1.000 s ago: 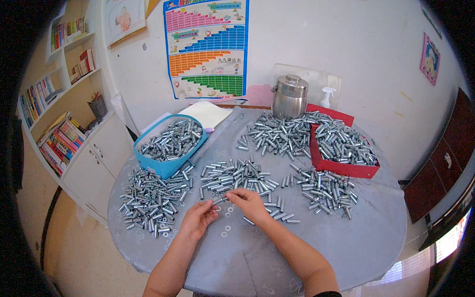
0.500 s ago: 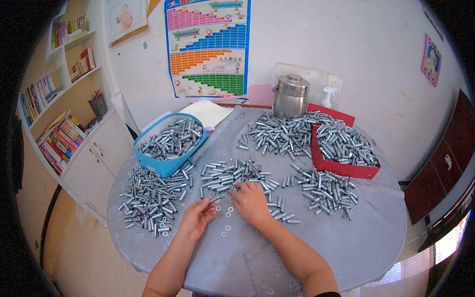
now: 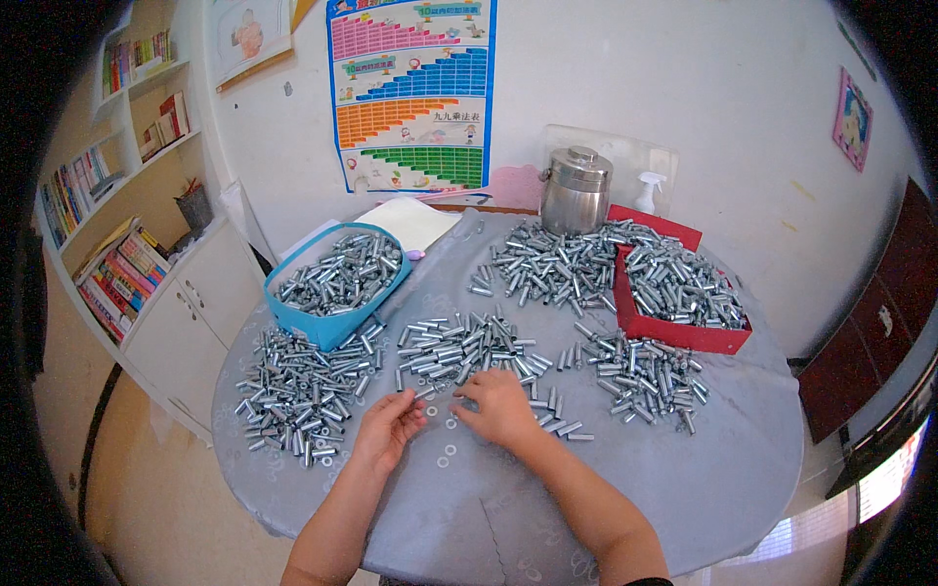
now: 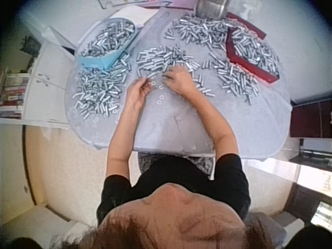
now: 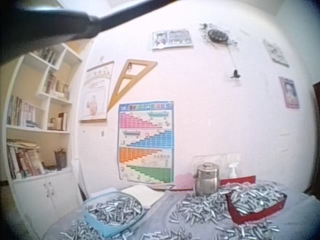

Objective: The person sits at a table covered with a grey cloth and repeatedly picks up small metal cylindrical fasteners and white washers. They insert the washers into the fasteners by hand and place the assembled units back onto the table. The task involves sorting and assembling these components from large piles into smaller groups.

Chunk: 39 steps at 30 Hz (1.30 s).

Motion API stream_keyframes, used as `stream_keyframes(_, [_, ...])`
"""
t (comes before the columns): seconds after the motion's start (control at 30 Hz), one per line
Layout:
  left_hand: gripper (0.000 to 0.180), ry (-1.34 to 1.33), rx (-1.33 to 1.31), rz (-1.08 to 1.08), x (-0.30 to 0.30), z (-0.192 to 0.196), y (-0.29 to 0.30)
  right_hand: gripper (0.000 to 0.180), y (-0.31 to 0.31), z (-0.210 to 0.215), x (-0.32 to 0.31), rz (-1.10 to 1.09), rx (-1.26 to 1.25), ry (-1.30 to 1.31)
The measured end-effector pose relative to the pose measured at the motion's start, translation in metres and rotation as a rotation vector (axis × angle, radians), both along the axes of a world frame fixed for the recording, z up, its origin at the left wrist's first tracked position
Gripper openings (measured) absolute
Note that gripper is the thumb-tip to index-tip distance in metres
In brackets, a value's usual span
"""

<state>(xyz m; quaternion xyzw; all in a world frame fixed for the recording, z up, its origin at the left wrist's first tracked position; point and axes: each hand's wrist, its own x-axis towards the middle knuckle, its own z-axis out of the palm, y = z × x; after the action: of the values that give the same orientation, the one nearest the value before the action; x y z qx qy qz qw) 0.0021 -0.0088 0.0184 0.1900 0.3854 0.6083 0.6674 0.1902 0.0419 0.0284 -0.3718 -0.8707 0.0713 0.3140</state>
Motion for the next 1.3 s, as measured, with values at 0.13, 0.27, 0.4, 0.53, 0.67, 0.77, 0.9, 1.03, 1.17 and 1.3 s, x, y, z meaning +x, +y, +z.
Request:
stream_keyframes(0.13, [0.016,0.004,-0.013,0.004,0.001,0.001,-0.001,0.019,-0.002,-0.003,-0.002,0.045,-0.028,-0.081])
stream_keyframes(0.27, [0.013,0.013,-0.026,0.001,0.001,0.003,-0.001,0.02,-0.003,0.0,-0.001,0.07,-0.051,-0.112])
stream_keyframes(0.4, [0.013,0.011,-0.016,-0.01,0.001,0.004,-0.001,0.021,0.0,0.0,0.003,0.085,-0.163,-0.113])
stream_keyframes(0.53, [0.013,0.006,-0.018,-0.007,0.002,0.004,-0.001,0.022,-0.002,0.004,-0.001,0.002,-0.364,0.273])
stream_keyframes(0.67, [0.013,0.012,-0.024,-0.01,0.003,0.004,-0.001,0.021,-0.003,0.013,-0.004,0.047,-0.561,0.585])
stream_keyframes(0.77, [0.014,0.021,-0.036,-0.002,0.004,0.004,-0.002,0.022,-0.003,0.013,-0.003,0.121,-0.547,0.591])
stream_keyframes(0.9, [0.014,0.02,-0.033,-0.006,0.004,0.001,-0.001,0.021,-0.002,0.013,-0.003,0.176,-0.488,0.563])
stream_keyframes(1.03, [0.014,0.028,-0.059,0.004,0.005,0.002,-0.001,0.02,-0.002,0.011,-0.003,0.205,-0.498,0.555])
stream_keyframes(1.17, [0.016,0.106,-0.027,0.014,0.005,0.003,-0.002,0.021,-0.003,0.014,0.0,0.135,-0.516,0.427])
stream_keyframes(1.3, [0.016,0.141,-0.01,0.023,0.005,0.001,0.0,0.023,-0.005,0.01,-0.003,0.077,-0.65,0.418])
